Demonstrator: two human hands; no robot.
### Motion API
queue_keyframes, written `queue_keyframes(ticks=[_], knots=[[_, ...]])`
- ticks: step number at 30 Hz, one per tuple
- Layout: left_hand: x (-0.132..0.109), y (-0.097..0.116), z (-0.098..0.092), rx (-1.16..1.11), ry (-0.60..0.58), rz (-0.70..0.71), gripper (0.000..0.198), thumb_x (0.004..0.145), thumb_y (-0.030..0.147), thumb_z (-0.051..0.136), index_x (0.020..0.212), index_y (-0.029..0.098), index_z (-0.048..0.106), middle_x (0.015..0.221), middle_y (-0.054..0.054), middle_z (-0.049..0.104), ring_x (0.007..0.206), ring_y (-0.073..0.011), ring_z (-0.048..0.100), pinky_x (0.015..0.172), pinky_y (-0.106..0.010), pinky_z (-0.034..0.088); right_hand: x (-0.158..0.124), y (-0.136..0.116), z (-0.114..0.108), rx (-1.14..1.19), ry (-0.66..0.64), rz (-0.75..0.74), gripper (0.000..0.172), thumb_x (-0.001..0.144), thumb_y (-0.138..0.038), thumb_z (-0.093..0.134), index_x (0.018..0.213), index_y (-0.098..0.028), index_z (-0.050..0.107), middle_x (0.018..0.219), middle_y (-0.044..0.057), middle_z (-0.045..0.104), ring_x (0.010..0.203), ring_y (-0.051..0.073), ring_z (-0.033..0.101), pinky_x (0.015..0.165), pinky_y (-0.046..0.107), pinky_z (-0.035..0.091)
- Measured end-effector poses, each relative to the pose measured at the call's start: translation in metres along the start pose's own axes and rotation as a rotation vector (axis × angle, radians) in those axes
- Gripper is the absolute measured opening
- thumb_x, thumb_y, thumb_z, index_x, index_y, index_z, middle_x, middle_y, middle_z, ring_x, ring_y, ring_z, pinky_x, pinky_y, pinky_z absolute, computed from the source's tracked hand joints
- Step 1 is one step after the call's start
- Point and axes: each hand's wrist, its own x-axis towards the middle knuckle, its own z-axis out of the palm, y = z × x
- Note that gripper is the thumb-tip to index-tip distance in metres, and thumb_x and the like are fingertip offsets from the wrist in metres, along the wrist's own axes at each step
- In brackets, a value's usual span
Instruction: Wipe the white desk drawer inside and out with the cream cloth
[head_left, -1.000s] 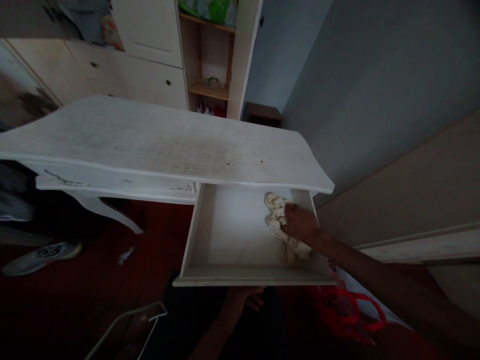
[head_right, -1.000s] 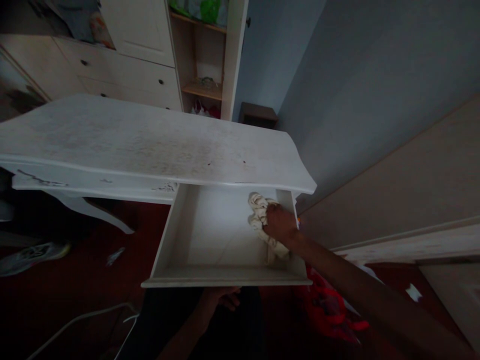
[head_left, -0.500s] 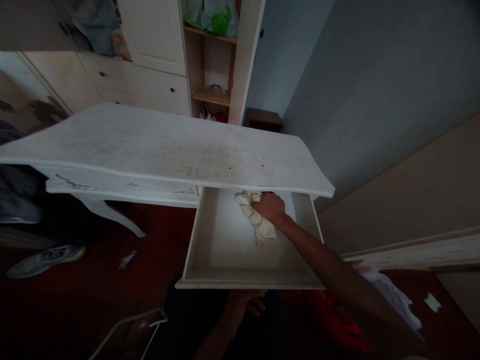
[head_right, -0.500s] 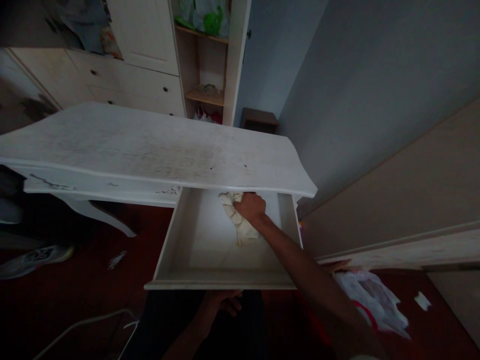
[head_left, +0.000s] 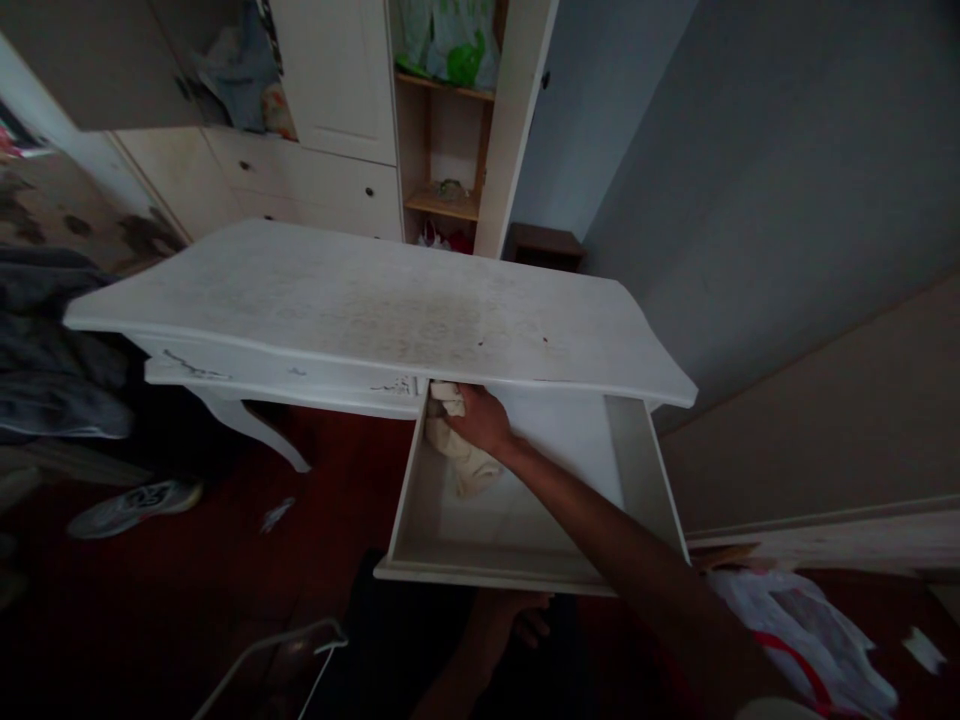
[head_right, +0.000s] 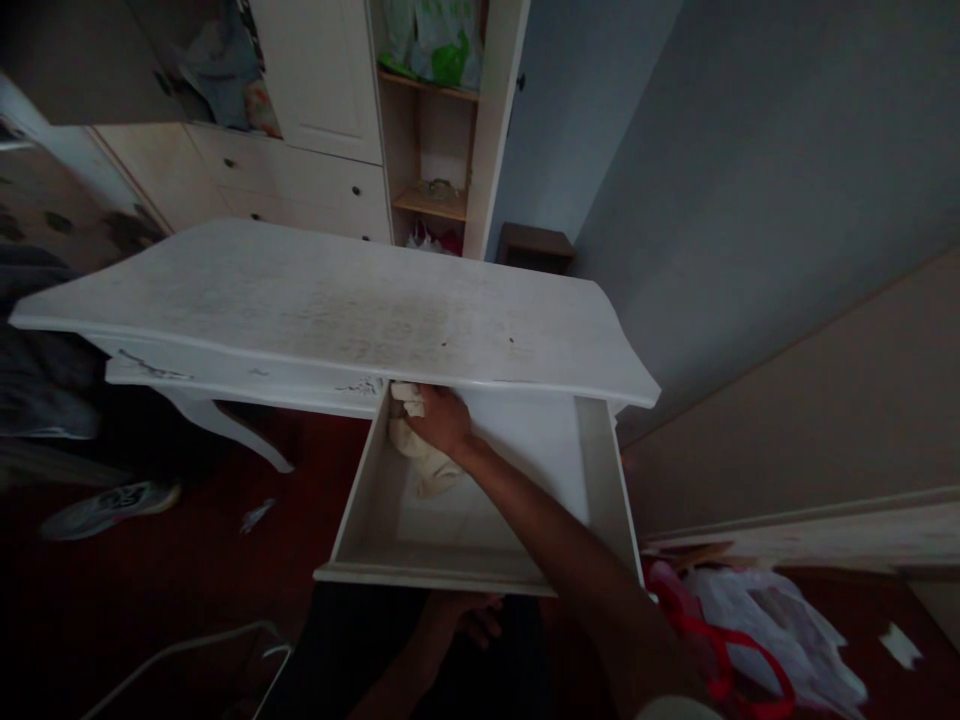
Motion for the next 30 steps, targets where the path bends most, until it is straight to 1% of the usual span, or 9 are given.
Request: queue_keyframes(ticks=[4,6,10,14,18,21,24,28,30], knots=[[-0.002,0.003,-0.006,-0.004,-0.018,-0.002,0.038,0.056,0.048,0.082,0.074,0.015,0.077,0.083,-0.013,0.074,0.064,-0.0247,0.069,0.053,-0.032,0.050,-0.033,0.014,-0.009,0.091,-0.171,-0.309,0.052,0.074,-0.024,0.072,0.124,-0.022,0.057,0.130,0.010,0.063,0.118,0.027,0.061,0.100,0.040,0.049],[-0.002,0.003,-0.009,0.000,-0.024,-0.004,0.040,0.054,0.051,0.083,0.072,0.015,0.076,0.081,-0.012,0.074,0.063,-0.0246,0.068,0.052,-0.032,0.051,-0.056,0.016,-0.018,0.129,-0.241,-0.391,0.048,0.073,-0.022,0.071,0.119,-0.024,0.060,0.125,0.007,0.067,0.114,0.025,0.063,0.098,0.038,0.050],[-0.002,0.001,-0.012,0.013,-0.040,-0.014,0.048,0.053,0.058,0.083,0.074,0.016,0.075,0.078,-0.011,0.073,0.062,-0.0247,0.069,0.052,-0.032,0.052,-0.091,0.017,-0.058,0.200,-0.220,-0.483,0.047,0.073,-0.020,0.069,0.119,-0.025,0.061,0.120,0.006,0.070,0.111,0.023,0.065,0.094,0.035,0.052],[-0.002,-0.001,-0.011,0.022,-0.039,-0.010,0.057,0.052,0.065,0.082,0.082,0.017,0.075,0.074,-0.010,0.072,0.061,-0.0244,0.069,0.054,-0.033,0.053,-0.092,0.026,-0.135,0.164,0.043,-0.541,0.058,0.076,-0.024,0.069,0.132,-0.025,0.056,0.129,0.009,0.066,0.118,0.025,0.062,0.100,0.042,0.050],[-0.001,-0.003,-0.007,0.019,-0.005,0.027,0.065,0.049,0.070,0.081,0.083,0.014,0.075,0.072,-0.009,0.071,0.057,-0.0197,0.066,0.053,-0.030,0.052,-0.059,0.049,-0.215,-0.036,0.355,-0.487,0.051,0.080,-0.032,0.068,0.130,-0.026,0.058,0.126,0.007,0.067,0.116,0.027,0.063,0.100,0.043,0.050],[0.001,-0.004,-0.005,0.010,0.019,0.045,0.071,0.045,0.073,0.080,0.080,0.012,0.073,0.069,-0.008,0.069,0.052,-0.0169,0.064,0.049,-0.028,0.050,-0.028,0.076,-0.246,-0.256,0.466,-0.440,0.050,0.081,-0.037,0.066,0.129,-0.025,0.060,0.131,0.007,0.064,0.123,0.030,0.058,0.105,0.046,0.046],[0.001,-0.003,-0.005,-0.004,0.010,0.042,0.072,0.046,0.072,0.081,0.082,0.011,0.072,0.070,-0.008,0.070,0.052,-0.0170,0.064,0.049,-0.028,0.051,-0.004,0.105,-0.237,-0.399,0.447,-0.377,0.054,0.083,-0.036,0.064,0.135,-0.023,0.055,0.142,0.010,0.056,0.131,0.032,0.051,0.106,0.047,0.046],[-0.001,0.003,-0.007,0.012,-0.043,-0.004,0.071,0.047,0.072,0.081,0.083,0.011,0.071,0.073,-0.008,0.071,0.054,-0.0166,0.066,0.052,-0.028,0.052,0.011,0.134,-0.191,-0.477,0.234,-0.285,0.059,0.083,-0.031,0.065,0.139,-0.021,0.052,0.149,0.013,0.049,0.133,0.032,0.049,0.105,0.048,0.047],[-0.001,0.005,-0.008,0.017,-0.050,-0.011,0.072,0.047,0.072,0.080,0.084,0.012,0.071,0.072,-0.008,0.071,0.055,-0.0169,0.066,0.052,-0.028,0.052,0.015,0.141,-0.176,-0.455,0.209,-0.273,0.060,0.084,-0.034,0.065,0.141,-0.020,0.051,0.150,0.013,0.048,0.136,0.032,0.047,0.109,0.049,0.043]])
